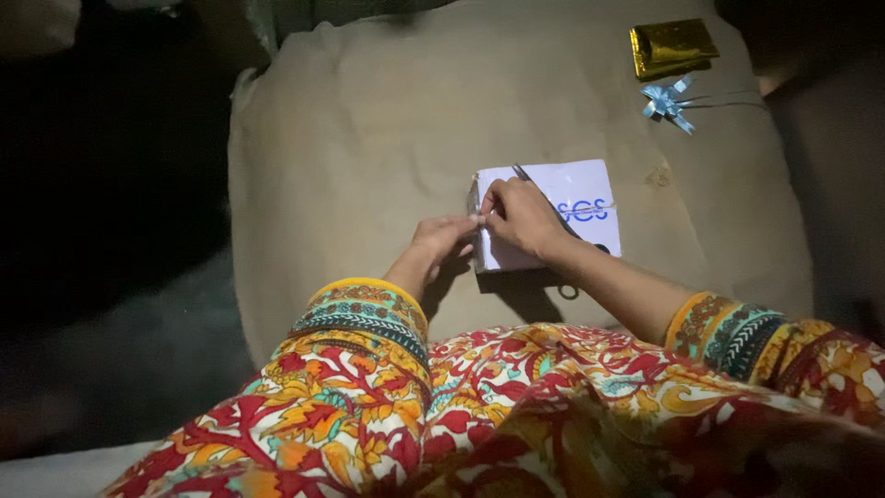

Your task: The person wraps a white box with decorative foil gift wrap. They tape the box edges, unfold and smooth a gold foil sheet, then a silver foil sheet, place the box on the silver wrap, and fold the wrap around the box.

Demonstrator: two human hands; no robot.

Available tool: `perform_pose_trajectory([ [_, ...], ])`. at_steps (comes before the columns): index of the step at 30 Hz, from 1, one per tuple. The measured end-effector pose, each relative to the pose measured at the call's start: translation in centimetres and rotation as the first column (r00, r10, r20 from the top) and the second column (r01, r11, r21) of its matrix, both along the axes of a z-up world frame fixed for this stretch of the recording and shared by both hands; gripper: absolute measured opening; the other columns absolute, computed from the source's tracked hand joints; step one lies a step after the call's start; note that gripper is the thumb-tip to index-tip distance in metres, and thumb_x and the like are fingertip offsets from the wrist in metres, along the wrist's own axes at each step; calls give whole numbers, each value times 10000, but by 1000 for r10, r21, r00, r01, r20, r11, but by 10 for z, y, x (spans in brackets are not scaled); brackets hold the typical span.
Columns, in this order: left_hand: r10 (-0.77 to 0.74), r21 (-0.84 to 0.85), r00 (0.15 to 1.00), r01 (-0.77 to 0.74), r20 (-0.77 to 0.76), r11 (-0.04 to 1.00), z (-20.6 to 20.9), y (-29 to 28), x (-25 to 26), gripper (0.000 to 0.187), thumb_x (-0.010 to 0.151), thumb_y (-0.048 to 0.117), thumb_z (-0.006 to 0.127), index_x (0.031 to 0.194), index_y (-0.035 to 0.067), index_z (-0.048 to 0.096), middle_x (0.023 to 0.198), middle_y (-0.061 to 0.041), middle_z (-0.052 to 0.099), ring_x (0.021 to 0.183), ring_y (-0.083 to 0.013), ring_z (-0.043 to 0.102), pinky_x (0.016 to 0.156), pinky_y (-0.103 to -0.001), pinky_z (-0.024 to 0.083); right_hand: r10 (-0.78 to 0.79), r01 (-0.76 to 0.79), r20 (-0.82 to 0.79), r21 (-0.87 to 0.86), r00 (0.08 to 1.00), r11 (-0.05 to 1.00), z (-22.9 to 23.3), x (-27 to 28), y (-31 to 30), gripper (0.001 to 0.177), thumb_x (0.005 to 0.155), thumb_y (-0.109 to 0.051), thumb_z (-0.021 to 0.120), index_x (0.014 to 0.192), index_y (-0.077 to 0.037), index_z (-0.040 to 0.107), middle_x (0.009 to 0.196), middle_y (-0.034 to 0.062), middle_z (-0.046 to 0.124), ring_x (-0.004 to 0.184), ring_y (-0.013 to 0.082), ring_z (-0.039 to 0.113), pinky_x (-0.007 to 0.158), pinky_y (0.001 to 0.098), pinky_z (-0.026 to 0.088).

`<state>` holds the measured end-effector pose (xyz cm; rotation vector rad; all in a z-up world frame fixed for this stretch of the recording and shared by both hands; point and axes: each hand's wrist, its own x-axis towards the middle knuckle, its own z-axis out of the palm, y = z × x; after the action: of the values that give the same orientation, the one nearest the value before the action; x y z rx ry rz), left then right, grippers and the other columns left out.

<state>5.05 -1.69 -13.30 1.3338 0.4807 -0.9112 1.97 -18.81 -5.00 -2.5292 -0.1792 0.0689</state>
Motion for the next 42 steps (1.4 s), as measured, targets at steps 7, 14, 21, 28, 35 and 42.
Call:
perform_pose_trajectory([
  [7, 97, -9, 993, -97, 70, 995, 8, 19, -8, 204, 836, 178, 835, 890, 23, 714, 752, -71, 652, 629, -191, 646, 529, -334, 551, 5, -4, -54, 11, 999, 1000, 5, 3, 1, 177, 803, -148, 758, 915, -24, 698, 854, 171, 689, 833, 337, 682, 795, 441, 530],
  [14, -138, 379, 972, 56, 192, 924, 21, 12, 0, 337, 725, 349, 881, 930, 93, 806, 856, -54, 786, 737, -150, 734, 681, -317, 590, 20, -18, -78, 28, 997, 999, 11, 0, 1, 211, 816, -168, 777, 917, -15, 673, 857, 173, 677, 832, 342, 671, 778, 445, 522],
  [21, -210, 502, 964, 103, 161, 859, 3, 3, 15, 483, 623, 442, 957, 868, 57, 800, 913, -84, 798, 774, -176, 741, 731, -339, 606, 28, -24, -60, 80, 998, 997, 4, 3, -3, 174, 806, -123, 738, 917, -13, 661, 864, 174, 678, 830, 325, 684, 794, 436, 538],
  [28, -266, 590, 945, 107, 190, 801, -9, -3, 21, 509, 555, 504, 971, 734, 86, 743, 877, -93, 791, 767, -192, 746, 738, -350, 596, 45, -44, -5, 51, 999, 998, -1, 5, -4, 144, 792, -102, 731, 897, -25, 670, 855, 176, 675, 838, 352, 669, 806, 446, 529],
  [35, -415, 675, 885, 175, 212, 717, -6, -3, 27, 530, 590, 570, 924, 686, 95, 709, 816, -111, 780, 737, -213, 754, 745, -367, 603, 50, -50, 20, 7, 999, 999, 4, 3, -2, 162, 779, -105, 747, 889, -18, 666, 829, 177, 681, 839, 368, 665, 792, 470, 520],
  [42, -342, 599, 896, 113, 283, 792, -1, -7, 16, 499, 631, 557, 888, 689, 96, 709, 781, -87, 772, 718, -209, 753, 734, -357, 600, -8, 11, -92, 27, 996, 1000, 37, -13, 1, 243, 857, -223, 698, 1018, -42, 689, 900, 172, 739, 866, 359, 708, 799, 453, 549],
])
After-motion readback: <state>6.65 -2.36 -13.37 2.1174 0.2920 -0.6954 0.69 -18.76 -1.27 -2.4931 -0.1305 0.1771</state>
